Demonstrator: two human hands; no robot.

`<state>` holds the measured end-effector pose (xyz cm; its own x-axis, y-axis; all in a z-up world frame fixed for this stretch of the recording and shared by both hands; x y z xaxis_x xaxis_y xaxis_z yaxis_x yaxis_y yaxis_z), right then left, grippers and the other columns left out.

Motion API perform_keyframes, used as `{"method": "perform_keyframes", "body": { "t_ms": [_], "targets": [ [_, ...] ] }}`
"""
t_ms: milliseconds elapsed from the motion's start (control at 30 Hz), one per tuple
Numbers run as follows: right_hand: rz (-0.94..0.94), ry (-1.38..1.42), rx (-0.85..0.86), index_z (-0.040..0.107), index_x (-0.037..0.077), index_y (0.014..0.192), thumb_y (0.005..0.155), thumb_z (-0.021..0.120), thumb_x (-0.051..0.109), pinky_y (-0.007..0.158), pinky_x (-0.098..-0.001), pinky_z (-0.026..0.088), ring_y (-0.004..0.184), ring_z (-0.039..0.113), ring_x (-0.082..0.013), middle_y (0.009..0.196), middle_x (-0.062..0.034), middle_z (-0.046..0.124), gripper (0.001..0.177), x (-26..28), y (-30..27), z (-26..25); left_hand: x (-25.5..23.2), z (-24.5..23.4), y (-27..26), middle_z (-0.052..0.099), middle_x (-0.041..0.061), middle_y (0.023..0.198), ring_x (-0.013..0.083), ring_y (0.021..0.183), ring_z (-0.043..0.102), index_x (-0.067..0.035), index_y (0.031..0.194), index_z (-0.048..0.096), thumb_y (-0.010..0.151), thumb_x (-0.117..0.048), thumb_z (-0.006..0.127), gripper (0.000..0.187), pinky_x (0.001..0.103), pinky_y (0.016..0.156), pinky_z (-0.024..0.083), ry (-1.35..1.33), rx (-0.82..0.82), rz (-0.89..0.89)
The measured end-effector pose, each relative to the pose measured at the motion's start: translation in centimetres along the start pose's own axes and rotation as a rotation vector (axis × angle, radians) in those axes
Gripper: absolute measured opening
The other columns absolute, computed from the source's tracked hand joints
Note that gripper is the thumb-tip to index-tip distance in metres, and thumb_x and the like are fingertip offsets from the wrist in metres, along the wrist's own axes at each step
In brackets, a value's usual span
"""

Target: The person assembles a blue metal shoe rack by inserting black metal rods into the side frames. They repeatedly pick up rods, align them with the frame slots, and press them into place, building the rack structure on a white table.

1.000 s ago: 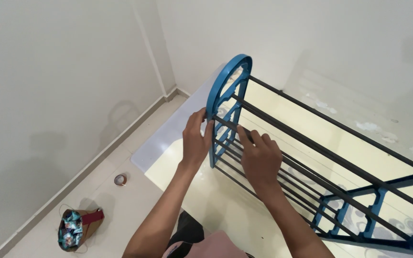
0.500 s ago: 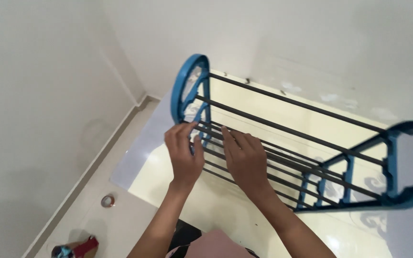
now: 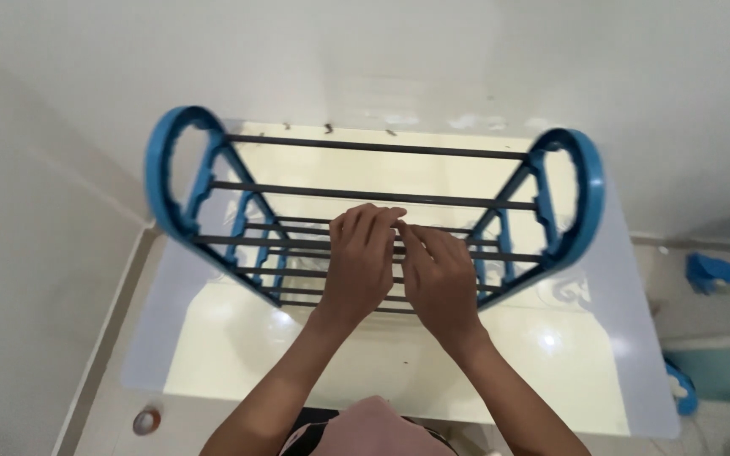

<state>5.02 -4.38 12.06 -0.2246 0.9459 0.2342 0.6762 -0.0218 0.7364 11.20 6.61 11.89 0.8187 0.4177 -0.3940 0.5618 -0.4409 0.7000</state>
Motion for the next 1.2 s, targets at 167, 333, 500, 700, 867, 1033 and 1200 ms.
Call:
{"method": "perform_keyframes", "body": {
  "t_ms": [167, 333, 500, 700, 867, 1033, 1200],
  "targets": [
    [0.09, -0.041, -0.114, 0.073, -0.001, 0.116, 0.086, 0.068, -0.007, 0.083, -0.0403, 0.052, 0.092, 0.066, -0.0286, 0.1, -0.0131, 0.068, 0.031, -3.2, -2.0, -3.5, -1.6, 2.8, 1.2, 0.067, 0.007, 0.109, 0.0256, 0.108, 0.061, -0.006, 0.121, 0.064, 0.099, -0.013, 0.063, 0.023, 0.044, 0.095, 0.044, -0.005, 0.169, 0.063],
    [0.284, -0.105, -0.308, 0.071, 0.001, 0.106, 0.088, 0.066, -0.01, 0.08, -0.0381, 0.048, 0.082, 0.062, -0.0263, 0.09, -0.0099, 0.066, 0.022, -6.2, -4.4, -8.6, -3.6, 5.1, 1.7, 0.07, 0.006, 0.102, 0.0248, 0.097, 0.065, -0.008, 0.115, 0.068, 0.095, -0.029, 0.069, 0.03, 0.043, 0.09, 0.045, 0.06, 0.236, 0.156],
    [0.41, -0.003, -0.412, 0.059, -0.011, 0.113, 0.083, 0.073, -0.002, 0.07, -0.0359, 0.049, 0.081, 0.064, -0.0285, 0.095, -0.0197, 0.064, 0.035, -8.2, -4.5, -10.9, -4.6, 6.1, 2.0, 0.069, 0.004, 0.096, 0.0219, 0.09, 0.067, -0.009, 0.107, 0.073, 0.094, -0.027, 0.073, 0.022, 0.039, 0.082, 0.044, 0.071, 0.269, 0.239],
    [0.47, -0.021, -0.267, 0.068, -0.005, 0.109, 0.097, 0.071, -0.001, 0.073, -0.0333, 0.058, 0.086, 0.074, -0.0256, 0.097, -0.016, 0.072, 0.013, -9.2, -4.9, -9.7, -4.4, 6.2, 2.1, 0.065, 0.002, 0.087, 0.0195, 0.083, 0.065, -0.01, 0.094, 0.074, 0.092, -0.018, 0.073, 0.008, 0.038, 0.078, 0.042, 0.001, 0.29, 0.202],
    [0.486, 0.002, -0.282, 0.064, -0.005, 0.11, 0.101, 0.066, -0.001, 0.079, -0.034, 0.062, 0.089, 0.075, -0.0261, 0.098, -0.0154, 0.072, 0.01, -9.8, -5.6, -9.0, -4.4, 6.1, 2.1, 0.065, 0.002, 0.087, 0.0187, 0.083, 0.065, -0.01, 0.093, 0.073, 0.092, -0.017, 0.073, 0.008, 0.038, 0.078, 0.042, -0.022, 0.235, 0.184],
    [0.515, 0.018, -0.292, 0.062, -0.006, 0.111, 0.103, 0.063, 0.0, 0.079, -0.0335, 0.062, 0.089, 0.075, -0.0252, 0.096, -0.0158, 0.07, 0.01, -9.9, -6.0, -8.6, -4.5, 6.4, 2.4, 0.064, 0.002, 0.085, 0.0197, 0.081, 0.064, -0.009, 0.092, 0.073, 0.092, -0.016, 0.073, 0.007, 0.037, 0.076, 0.042, -0.023, 0.231, 0.13],
    [0.528, 0.022, -0.291, 0.062, -0.005, 0.11, 0.105, 0.062, 0.001, 0.078, -0.0324, 0.062, 0.085, 0.075, -0.0219, 0.093, -0.0142, 0.071, 0.008, -10.0, -6.2, -8.5, -4.5, 6.4, 3.2, 0.065, 0.002, 0.085, 0.0195, 0.08, 0.065, -0.009, 0.093, 0.073, 0.093, -0.015, 0.072, 0.006, 0.037, 0.073, 0.042, -0.027, 0.255, 0.114]
  ]
}}
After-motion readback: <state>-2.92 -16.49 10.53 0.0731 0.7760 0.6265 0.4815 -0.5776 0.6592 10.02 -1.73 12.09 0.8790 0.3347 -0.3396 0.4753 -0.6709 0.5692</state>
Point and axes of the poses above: each hand's wrist, its own y-axis towards the middle knuckle, its own z-axis out of the palm, x = y × z, the point moved 4 cm from there along y, towards the middle knuckle
